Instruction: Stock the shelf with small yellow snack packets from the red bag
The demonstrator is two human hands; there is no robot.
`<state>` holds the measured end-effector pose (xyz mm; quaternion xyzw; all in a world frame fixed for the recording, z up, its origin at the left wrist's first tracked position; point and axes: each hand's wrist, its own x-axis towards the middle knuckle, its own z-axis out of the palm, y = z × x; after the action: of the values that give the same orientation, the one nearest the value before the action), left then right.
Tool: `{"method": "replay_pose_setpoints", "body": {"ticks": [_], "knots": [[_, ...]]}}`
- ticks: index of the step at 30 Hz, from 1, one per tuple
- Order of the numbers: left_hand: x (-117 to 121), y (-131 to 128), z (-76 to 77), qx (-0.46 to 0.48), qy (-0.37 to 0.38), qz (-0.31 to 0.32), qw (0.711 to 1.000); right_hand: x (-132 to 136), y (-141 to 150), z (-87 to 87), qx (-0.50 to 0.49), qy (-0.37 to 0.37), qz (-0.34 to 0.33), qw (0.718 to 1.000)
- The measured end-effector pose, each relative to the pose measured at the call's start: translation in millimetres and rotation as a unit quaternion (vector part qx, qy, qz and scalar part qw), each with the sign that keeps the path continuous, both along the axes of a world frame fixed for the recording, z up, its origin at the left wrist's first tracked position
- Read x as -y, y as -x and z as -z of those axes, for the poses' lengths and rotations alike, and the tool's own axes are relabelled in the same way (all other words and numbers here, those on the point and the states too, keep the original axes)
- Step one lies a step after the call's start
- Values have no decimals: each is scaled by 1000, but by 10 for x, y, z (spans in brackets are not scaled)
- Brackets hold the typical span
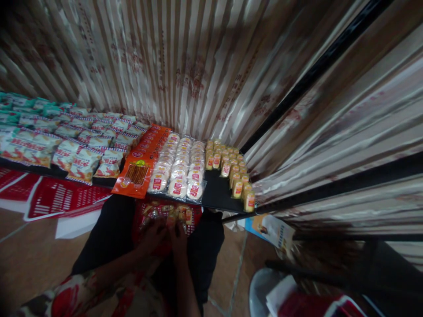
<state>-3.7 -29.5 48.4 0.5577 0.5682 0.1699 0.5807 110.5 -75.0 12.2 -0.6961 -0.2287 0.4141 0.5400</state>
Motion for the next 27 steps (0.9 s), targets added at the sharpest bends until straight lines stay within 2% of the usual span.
{"method": "replay_pose_setpoints", "body": {"ticks": [3,7,11,15,20,24,27], "knots": [[2,-14,-5,-6,-9,13,1000,5,-2,-41,13,0,23,1000],[-22,-45,-83,12,-33,8,999,-35,-28,-196,35,-1,61,998],[-51,-156,-237,60,-43,-3,997,-71,-113,-425,5,-31,59,998],[-82,-330,-440,159,-50,-6,986,-75,-254,-685,-10,-56,52,997],[-175,-568,-624,148,-107,28,983,-104,-483,-953,-10,-93,38,995],[-270,-809,-716,136,-123,37,982,-140,-694,-1017,26,-92,53,994],[-334,-1003,-791,132,-112,31,984,-158,-850,-995,102,-75,83,988]]}}
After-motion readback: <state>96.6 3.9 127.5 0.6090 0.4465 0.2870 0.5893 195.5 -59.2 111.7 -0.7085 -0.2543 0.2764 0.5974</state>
